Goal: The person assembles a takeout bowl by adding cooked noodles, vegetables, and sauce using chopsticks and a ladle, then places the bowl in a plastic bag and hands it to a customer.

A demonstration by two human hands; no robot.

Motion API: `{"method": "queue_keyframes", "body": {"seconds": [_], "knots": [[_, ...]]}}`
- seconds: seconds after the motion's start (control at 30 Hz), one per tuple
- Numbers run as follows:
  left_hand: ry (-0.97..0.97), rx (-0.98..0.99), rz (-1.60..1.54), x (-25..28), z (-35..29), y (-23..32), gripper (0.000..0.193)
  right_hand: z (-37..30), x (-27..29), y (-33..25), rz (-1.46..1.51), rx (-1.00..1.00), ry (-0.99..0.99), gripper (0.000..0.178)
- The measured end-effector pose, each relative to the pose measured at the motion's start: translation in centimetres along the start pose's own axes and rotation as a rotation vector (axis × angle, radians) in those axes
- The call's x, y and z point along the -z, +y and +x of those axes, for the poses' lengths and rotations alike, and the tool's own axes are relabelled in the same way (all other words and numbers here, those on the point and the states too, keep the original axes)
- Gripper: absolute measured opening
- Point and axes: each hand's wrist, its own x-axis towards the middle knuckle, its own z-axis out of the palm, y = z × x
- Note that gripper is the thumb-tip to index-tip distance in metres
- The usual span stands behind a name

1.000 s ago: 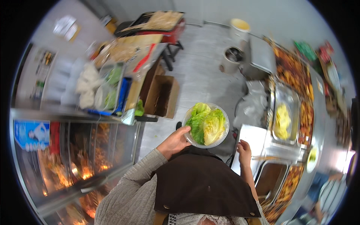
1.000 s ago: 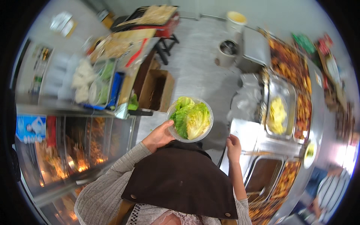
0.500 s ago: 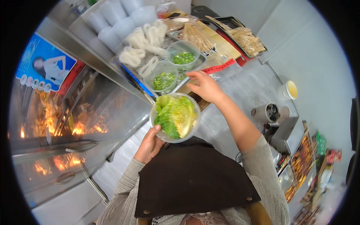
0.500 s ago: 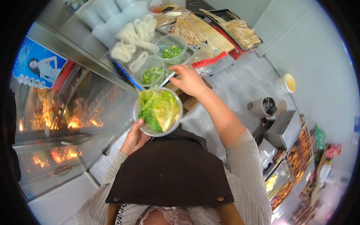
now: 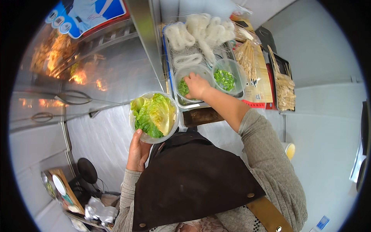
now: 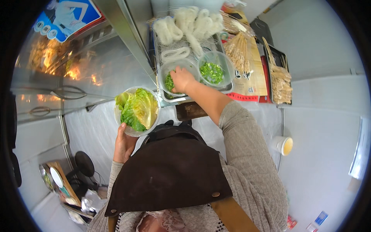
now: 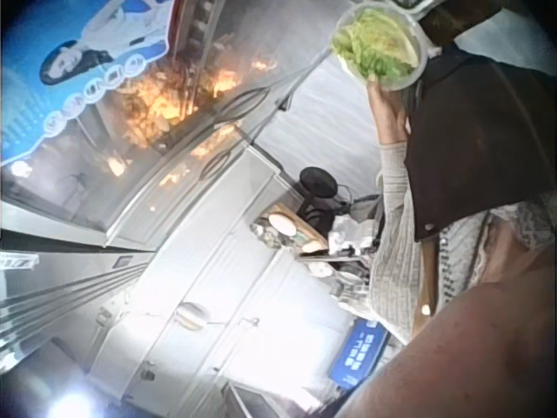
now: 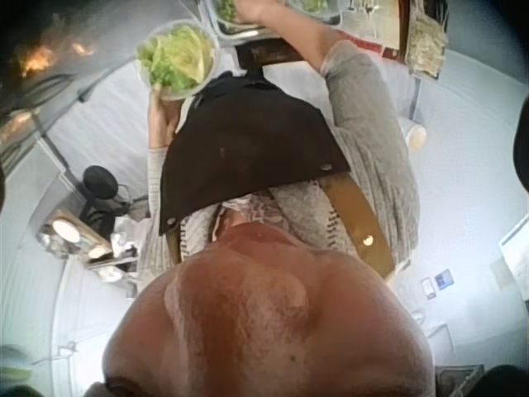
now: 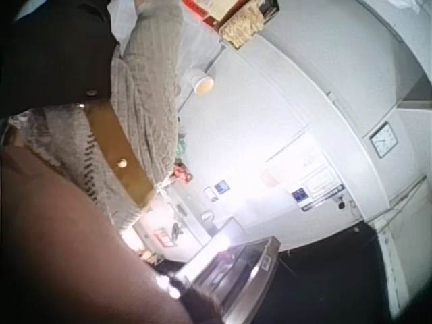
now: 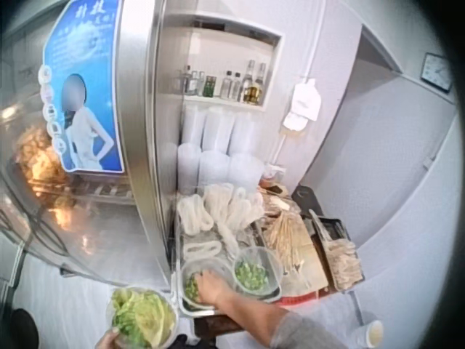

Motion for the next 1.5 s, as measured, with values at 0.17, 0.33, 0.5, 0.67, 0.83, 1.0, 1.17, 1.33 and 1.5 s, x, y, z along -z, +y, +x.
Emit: {"method": "queue_keyframes", "body": {"seconds": [0.17, 0.33, 0.5, 0.67, 0.83, 1.0, 1.17, 1.33, 1.5], "knots": [[0.057, -0.01, -0.07, -1.3, 0.3, -1.7, 0.073, 1.8, -0.8, -1.3, 0.137, 0.069, -0.006, 0.059], [0.088, -0.039, -0.096, -1.6, 0.3, -3.1, 0.071, 2.7, -2.3, -1.0, 0.15, 0.23, -0.108, 0.044], [0.11, -0.049, -0.097, -1.1, 0.2, -3.1, 0.069, 2.8, -3.2, -0.4, 0.276, 0.146, -0.165, 0.037], [0.117, -0.023, -0.061, -0.8, 0.7, -2.3, 0.064, 0.5, 0.4, 0.4, 1.187, -0.267, -0.336, 0.025], [0.098, 0.008, 0.018, -0.9, 1.5, -1.6, 0.066, -4.8, 8.1, -3.7, 1.32, -0.06, -0.29, 0.023], [0.088, 0.031, 0.03, -1.5, 1.5, -1.2, 0.059, -8.2, 10.6, -10.6, 0.76, 0.328, -0.039, 0.044], [0.082, 0.05, -0.007, -1.6, 1.5, -1.0, 0.059, -9.0, 9.9, -4.5, 1.019, 0.19, 0.175, 0.03], [0.028, 0.067, 0.035, -1.9, 1.2, -1.0, 0.068, -9.4, 5.8, 8.5, 0.607, -0.261, 0.212, 0.035], [0.008, 0.063, 0.06, -2.4, 0.8, -0.8, 0.068, -5.5, -0.1, 11.6, 0.174, -0.283, 0.007, 0.065]]}}
